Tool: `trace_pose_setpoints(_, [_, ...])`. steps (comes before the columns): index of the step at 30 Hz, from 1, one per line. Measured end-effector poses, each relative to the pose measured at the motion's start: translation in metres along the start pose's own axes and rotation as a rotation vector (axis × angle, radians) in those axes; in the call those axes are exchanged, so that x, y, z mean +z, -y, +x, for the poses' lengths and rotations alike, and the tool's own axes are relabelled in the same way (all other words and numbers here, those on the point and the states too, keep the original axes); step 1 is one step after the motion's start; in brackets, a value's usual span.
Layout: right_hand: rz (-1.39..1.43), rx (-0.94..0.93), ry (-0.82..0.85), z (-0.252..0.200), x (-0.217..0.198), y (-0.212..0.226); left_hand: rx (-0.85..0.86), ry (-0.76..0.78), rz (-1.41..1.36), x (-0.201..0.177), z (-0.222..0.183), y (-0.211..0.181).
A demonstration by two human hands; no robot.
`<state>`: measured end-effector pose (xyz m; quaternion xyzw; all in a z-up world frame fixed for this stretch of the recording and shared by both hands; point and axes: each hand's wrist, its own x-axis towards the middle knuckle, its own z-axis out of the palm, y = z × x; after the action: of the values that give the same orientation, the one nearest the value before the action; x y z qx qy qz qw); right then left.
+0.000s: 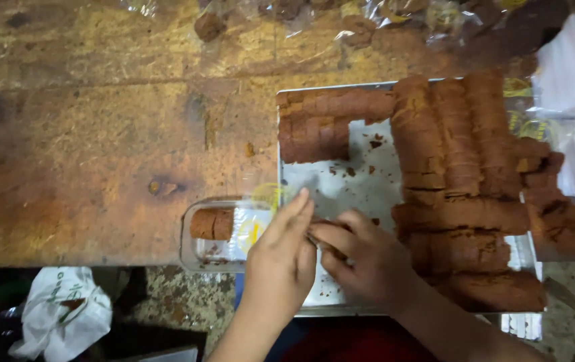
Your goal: Packaging individual slices of cake into small plastic bags from a tray
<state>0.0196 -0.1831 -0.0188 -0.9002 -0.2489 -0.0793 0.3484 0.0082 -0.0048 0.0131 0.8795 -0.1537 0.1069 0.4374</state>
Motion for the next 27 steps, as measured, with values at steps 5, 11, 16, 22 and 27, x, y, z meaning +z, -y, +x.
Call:
trace_pose_setpoints(5, [0.404, 0.069, 0.003, 0.006, -0.027, 0.020, -0.086, 0.104, 0.022, 0.010, 0.000, 0.015])
trace_pose_setpoints(11, [0.139, -0.081, 0.106, 0.001, -0.031, 0.035, 0.061, 0.050, 0.009, -0.004, -0.004, 0.013])
trace_pose_setpoints(16, [0.036, -0.014, 0.014, 0.011, -0.034, 0.037, 0.160, 0.093, 0.044, -0.001, -0.010, 0.007])
trace_pose_setpoints(22, [0.474, 0.171, -0.223, 0.015, -0.016, -0.011, 0.233, 0.129, -0.050, 0.016, -0.027, -0.011])
trace_pose_setpoints(27, [0.385, 0.394, 0.294, 0.046, -0.054, -0.021, 0.025, 0.047, -0.137, 0.004, -0.008, 0.010])
